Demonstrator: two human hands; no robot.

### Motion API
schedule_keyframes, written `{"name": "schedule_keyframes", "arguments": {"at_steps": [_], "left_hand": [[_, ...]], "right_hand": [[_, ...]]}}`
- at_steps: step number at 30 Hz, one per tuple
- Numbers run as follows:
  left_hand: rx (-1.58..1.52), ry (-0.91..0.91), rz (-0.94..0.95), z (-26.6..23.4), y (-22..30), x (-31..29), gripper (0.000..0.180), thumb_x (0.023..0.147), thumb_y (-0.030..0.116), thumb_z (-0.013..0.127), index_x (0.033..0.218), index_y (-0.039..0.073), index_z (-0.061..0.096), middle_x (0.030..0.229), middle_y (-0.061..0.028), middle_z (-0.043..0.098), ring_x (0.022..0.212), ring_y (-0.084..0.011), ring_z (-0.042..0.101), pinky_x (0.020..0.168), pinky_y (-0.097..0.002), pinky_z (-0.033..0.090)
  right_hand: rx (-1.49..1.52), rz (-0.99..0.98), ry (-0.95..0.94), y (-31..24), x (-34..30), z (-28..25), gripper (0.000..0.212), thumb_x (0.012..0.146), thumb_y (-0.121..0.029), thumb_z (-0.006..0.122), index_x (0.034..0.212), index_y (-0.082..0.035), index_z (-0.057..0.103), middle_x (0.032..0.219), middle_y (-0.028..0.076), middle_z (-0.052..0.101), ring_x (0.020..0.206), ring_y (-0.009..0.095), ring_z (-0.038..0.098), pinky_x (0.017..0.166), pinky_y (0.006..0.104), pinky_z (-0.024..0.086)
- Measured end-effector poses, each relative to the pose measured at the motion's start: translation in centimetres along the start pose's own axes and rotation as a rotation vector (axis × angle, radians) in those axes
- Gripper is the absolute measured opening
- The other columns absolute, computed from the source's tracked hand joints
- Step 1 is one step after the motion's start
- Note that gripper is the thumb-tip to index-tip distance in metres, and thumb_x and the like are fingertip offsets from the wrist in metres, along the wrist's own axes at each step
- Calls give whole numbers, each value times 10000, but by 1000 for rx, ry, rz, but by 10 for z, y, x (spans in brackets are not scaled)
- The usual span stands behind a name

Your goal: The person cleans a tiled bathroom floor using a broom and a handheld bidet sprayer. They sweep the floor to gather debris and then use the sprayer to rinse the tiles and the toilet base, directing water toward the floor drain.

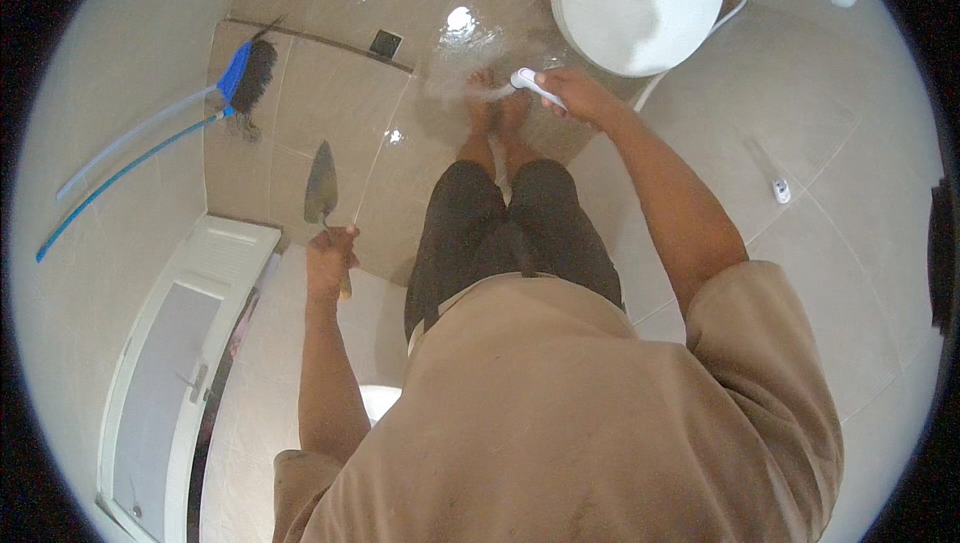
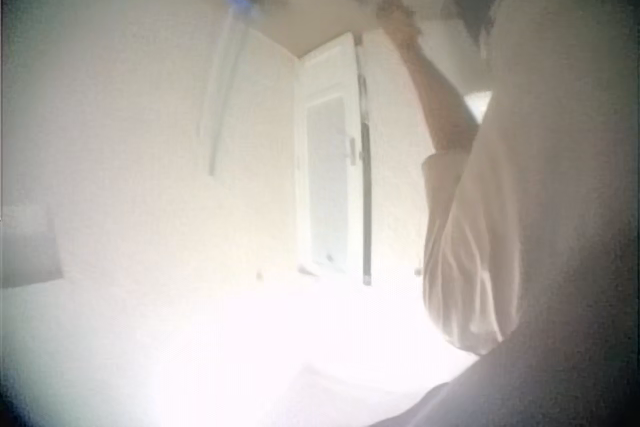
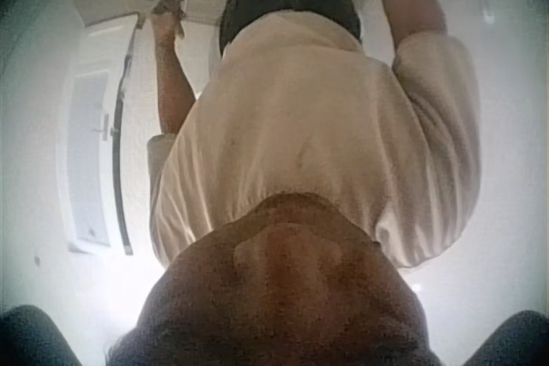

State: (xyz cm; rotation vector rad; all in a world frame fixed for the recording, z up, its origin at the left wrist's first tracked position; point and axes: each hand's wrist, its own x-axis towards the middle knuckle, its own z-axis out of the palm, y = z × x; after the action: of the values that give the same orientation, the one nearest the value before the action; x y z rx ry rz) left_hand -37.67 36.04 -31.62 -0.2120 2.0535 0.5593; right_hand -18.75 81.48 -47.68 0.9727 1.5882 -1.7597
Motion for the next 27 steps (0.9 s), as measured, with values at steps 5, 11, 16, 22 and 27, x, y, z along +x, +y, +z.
{"name": "schedule_keyframes", "arguments": {"at_steps": [5,11,16,22,27], "left_hand": [[-50,-25,-192,5,-69,-32,328,895,298,730,947,-25,699,715,-57,587,535,-156,554,493,-306,459],[-56,-30,-130,-4,-83,-48,366,907,346,719,947,-17,710,719,-49,575,551,-154,564,497,-301,469],[-5,37,-110,-14,-46,-41,395,908,392,711,988,5,715,740,-39,573,575,-137,570,522,-293,487],[-14,2,-54,-16,-23,-24,375,896,361,727,984,-3,700,740,-43,580,565,-143,566,523,-287,493],[91,-27,-90,-27,-25,3,370,874,302,726,881,-61,659,728,-98,625,531,-174,583,500,-331,469]], "right_hand": [[-123,60,118,1,5,7,510,1023,-487,509,994,-2,664,753,44,629,627,147,570,580,314,471],[-198,147,209,48,15,-19,523,1024,-479,511,995,19,670,751,70,634,594,161,566,554,321,469],[-48,141,273,58,6,-20,484,1025,-441,524,993,18,676,748,82,633,573,162,560,510,330,454],[-104,197,189,65,2,-21,478,1024,-424,530,957,26,677,708,74,629,541,161,562,484,341,453],[-99,114,331,89,6,-25,476,1022,-419,536,913,25,670,689,81,631,538,164,575,472,336,458]]}}
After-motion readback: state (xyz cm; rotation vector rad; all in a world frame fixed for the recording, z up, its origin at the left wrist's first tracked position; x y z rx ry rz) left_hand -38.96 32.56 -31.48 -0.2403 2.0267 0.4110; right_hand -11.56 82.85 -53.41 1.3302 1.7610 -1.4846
